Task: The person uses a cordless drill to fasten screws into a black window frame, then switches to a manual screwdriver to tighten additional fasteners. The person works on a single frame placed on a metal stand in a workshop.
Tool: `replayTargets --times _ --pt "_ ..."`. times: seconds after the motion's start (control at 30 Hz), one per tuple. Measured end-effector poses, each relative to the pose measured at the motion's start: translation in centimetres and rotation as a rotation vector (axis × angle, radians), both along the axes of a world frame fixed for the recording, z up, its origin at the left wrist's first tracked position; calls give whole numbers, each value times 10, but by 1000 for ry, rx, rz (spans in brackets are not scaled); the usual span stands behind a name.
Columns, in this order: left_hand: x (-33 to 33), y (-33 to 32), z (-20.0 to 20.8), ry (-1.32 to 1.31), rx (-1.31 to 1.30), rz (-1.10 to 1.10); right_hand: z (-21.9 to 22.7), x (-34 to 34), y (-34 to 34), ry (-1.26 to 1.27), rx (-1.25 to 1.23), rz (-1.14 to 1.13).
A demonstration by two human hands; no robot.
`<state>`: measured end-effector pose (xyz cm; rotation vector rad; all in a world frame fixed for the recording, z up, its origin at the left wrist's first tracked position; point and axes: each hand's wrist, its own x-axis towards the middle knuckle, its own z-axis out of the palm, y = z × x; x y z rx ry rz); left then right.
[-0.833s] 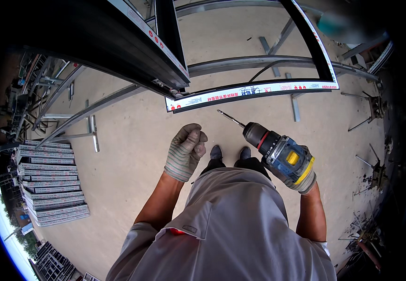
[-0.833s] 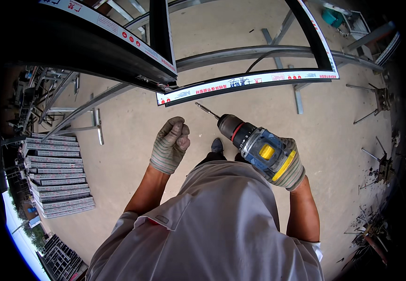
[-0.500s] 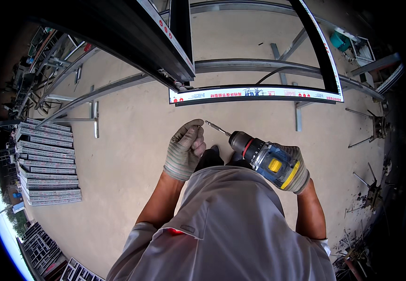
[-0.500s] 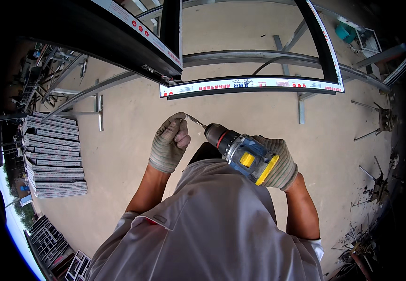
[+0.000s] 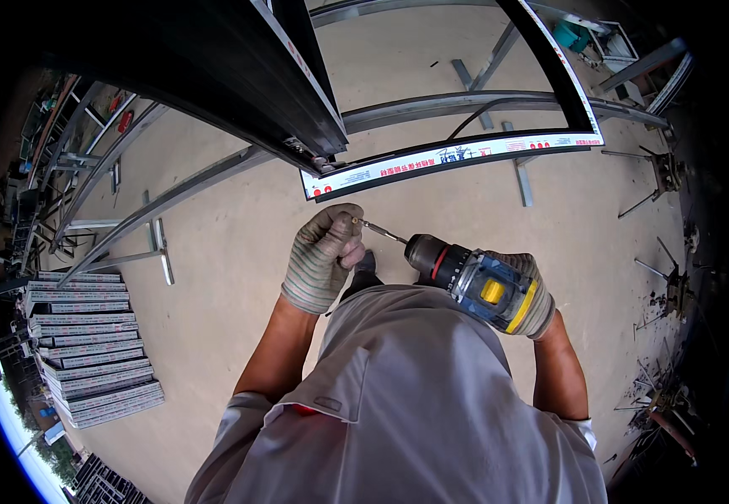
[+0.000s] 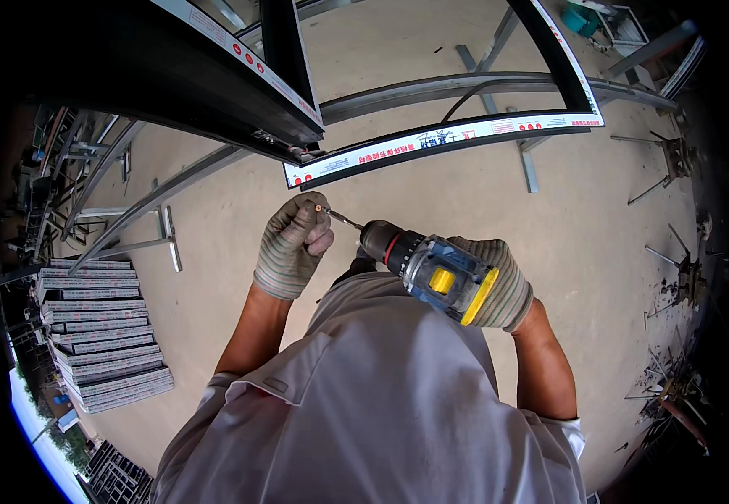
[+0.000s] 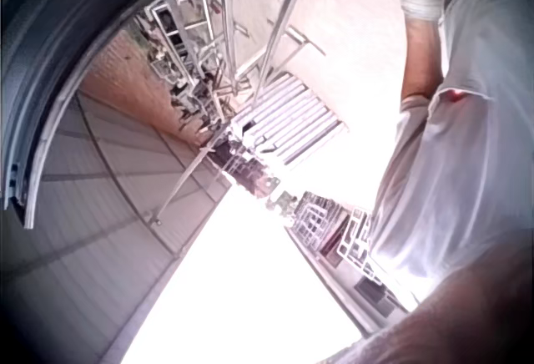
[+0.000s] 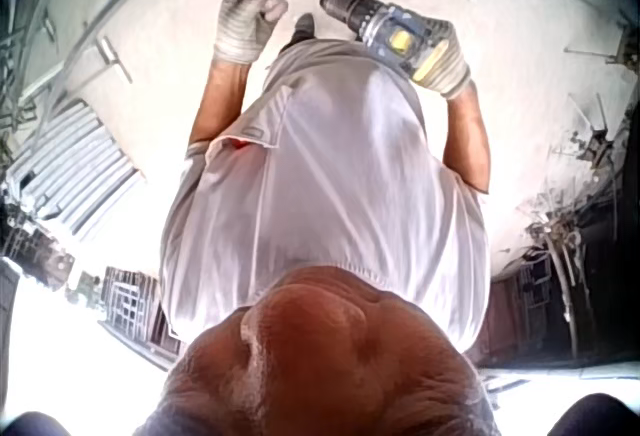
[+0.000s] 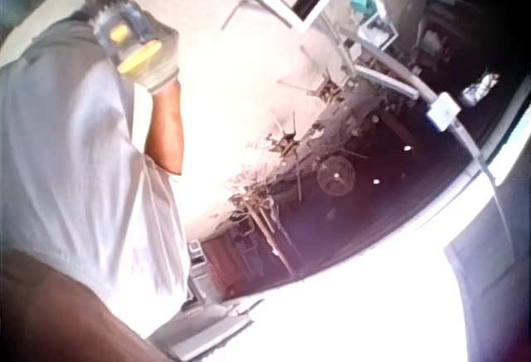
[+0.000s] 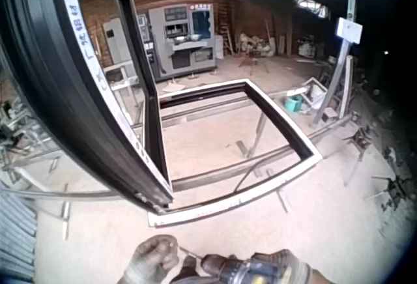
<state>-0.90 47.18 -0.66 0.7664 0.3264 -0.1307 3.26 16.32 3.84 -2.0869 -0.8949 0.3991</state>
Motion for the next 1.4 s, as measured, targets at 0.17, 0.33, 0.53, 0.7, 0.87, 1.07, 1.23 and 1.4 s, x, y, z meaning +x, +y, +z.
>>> replayTargets --times 0.17,0.33,0.53,0.7,0.87,1.07,1.23,1.4 --pt "3 35 3 -2 129 -72 1 -18 32 -87 -40 -57" --pt "6 59 -1 -38 137 -141 4 -33 53 -5 -42 -118" --pt "8 74 0 -98 247 -195 0 -42 64 21 14 -155" --pt "15 86 8 -192 552 -306 8 -45 68 203 31 -199" --pt "24 95 13 -200 650 -394 1 -50 70 231 108 -230" --pt "35 90 8 -152 290 -341 -17 -55 83 -7 64 -231" --pt "34 80 8 -109 190 -326 -23 -61 102 -74 6 -312" --pt "35 98 7 -8 273 -177 -22 -55 124 -45 3 -323"
